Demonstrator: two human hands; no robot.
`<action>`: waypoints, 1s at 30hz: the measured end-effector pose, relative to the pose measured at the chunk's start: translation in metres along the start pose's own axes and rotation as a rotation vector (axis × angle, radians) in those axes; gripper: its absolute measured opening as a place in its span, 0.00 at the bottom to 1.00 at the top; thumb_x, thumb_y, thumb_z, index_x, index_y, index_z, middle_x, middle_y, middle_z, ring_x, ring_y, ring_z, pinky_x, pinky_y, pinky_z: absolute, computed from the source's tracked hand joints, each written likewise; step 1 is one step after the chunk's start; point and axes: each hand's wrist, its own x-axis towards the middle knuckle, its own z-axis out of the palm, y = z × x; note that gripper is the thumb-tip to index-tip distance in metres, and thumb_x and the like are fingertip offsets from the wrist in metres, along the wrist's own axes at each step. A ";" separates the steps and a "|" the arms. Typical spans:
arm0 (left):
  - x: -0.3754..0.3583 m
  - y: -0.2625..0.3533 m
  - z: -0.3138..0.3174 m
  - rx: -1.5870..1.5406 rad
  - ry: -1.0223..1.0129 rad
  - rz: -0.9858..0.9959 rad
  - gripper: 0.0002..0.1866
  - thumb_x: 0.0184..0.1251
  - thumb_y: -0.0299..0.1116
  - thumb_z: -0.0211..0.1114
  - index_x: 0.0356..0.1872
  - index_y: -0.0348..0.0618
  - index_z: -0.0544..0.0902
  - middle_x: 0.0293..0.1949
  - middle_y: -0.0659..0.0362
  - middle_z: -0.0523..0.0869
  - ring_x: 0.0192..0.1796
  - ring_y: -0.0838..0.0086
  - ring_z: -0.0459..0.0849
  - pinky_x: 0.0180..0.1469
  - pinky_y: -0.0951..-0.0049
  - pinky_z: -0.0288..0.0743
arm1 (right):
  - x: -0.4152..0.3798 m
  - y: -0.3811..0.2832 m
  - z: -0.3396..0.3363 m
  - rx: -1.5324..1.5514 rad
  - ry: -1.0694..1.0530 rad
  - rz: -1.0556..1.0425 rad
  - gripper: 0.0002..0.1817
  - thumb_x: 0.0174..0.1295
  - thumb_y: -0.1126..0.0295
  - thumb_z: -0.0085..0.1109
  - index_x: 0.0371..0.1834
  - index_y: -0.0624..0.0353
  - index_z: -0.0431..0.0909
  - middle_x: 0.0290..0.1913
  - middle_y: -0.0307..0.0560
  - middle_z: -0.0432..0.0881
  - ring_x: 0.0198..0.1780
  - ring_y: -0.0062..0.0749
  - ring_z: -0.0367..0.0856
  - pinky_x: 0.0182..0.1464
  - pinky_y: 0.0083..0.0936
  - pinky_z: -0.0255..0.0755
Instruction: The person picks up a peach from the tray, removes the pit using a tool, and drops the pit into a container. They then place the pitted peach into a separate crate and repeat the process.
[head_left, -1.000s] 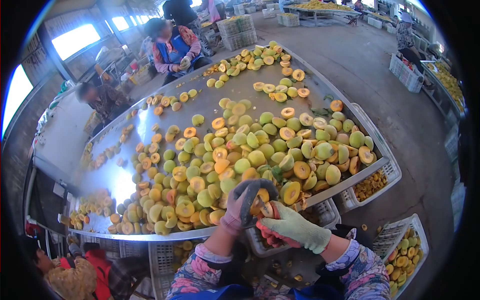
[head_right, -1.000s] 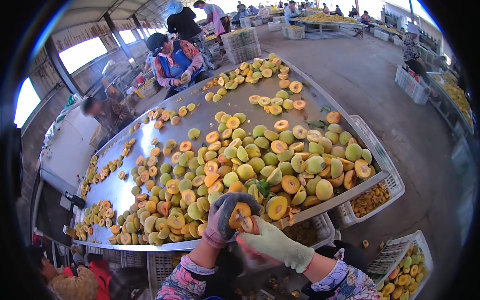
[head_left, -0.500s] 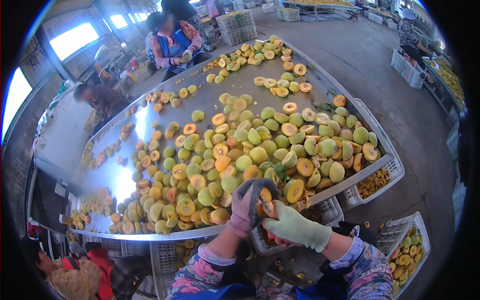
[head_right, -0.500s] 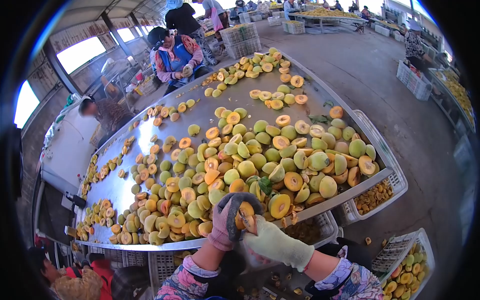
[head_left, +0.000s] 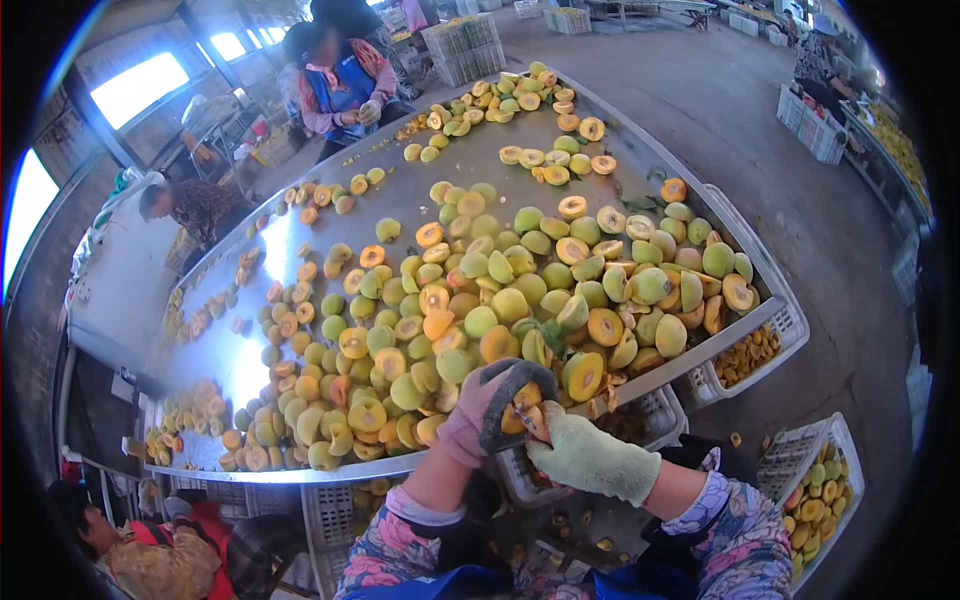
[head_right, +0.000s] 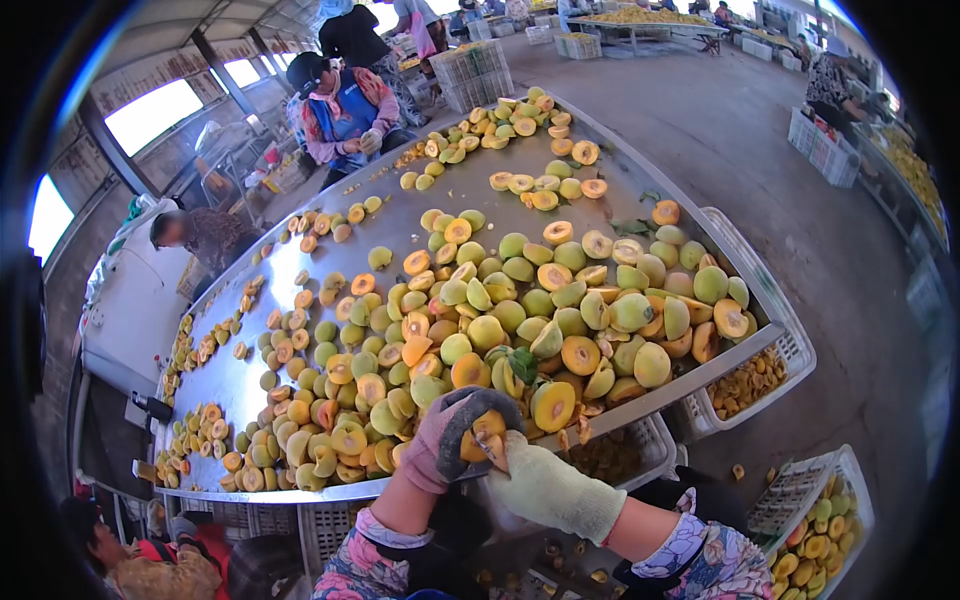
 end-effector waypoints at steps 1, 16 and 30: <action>0.003 0.003 -0.005 -0.001 -0.056 0.041 0.24 0.46 0.39 0.77 0.47 0.48 0.82 0.40 0.56 0.86 0.42 0.60 0.88 0.47 0.66 0.82 | -0.001 0.004 0.003 0.005 -0.001 0.003 0.19 0.70 0.65 0.54 0.54 0.66 0.62 0.25 0.49 0.80 0.23 0.33 0.82 0.24 0.29 0.76; 0.000 0.004 -0.014 -0.040 -0.200 -0.025 0.22 0.44 0.37 0.80 0.43 0.47 0.84 0.40 0.58 0.87 0.42 0.61 0.88 0.48 0.67 0.82 | -0.002 -0.012 -0.006 0.344 -0.258 0.224 0.20 0.68 0.65 0.55 0.53 0.68 0.62 0.28 0.55 0.81 0.22 0.35 0.83 0.23 0.32 0.75; -0.008 0.012 0.016 -0.559 0.253 -0.452 0.16 0.76 0.39 0.59 0.41 0.34 0.86 0.36 0.57 0.90 0.39 0.77 0.85 0.46 0.74 0.80 | -0.011 -0.024 0.005 0.703 -0.267 0.301 0.15 0.70 0.62 0.56 0.52 0.55 0.65 0.29 0.41 0.75 0.24 0.19 0.75 0.22 0.22 0.72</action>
